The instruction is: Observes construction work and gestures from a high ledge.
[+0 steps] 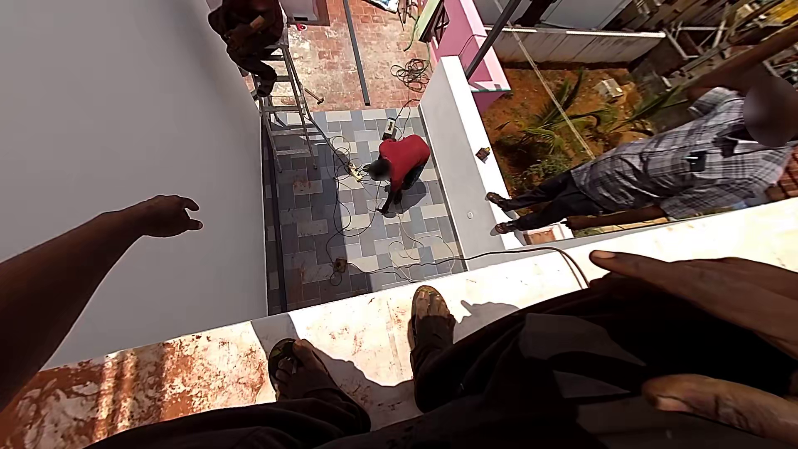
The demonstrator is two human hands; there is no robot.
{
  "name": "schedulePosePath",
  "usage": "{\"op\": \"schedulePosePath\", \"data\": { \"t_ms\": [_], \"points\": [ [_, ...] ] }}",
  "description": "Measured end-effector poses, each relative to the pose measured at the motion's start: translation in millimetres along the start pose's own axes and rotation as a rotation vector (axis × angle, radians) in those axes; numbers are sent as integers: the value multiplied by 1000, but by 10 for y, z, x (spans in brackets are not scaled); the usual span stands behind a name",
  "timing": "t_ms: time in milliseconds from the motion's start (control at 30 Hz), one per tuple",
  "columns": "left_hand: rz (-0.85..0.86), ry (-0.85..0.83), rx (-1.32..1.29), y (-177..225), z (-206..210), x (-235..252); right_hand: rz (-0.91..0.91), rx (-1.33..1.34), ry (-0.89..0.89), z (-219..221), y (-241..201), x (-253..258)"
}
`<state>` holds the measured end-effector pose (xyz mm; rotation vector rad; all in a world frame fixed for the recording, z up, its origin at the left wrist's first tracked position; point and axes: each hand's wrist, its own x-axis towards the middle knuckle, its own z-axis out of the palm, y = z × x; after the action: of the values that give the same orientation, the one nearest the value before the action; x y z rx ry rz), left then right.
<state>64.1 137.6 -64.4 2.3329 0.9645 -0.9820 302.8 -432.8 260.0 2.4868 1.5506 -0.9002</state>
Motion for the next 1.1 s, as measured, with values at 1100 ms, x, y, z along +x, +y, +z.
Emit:
{"op": "schedulePosePath", "data": {
  "t_ms": [1100],
  "points": [
    [-31, -20, 17, 18, 40, -39, -25, 55, -3, -8, -97, 17]
  ]
}}
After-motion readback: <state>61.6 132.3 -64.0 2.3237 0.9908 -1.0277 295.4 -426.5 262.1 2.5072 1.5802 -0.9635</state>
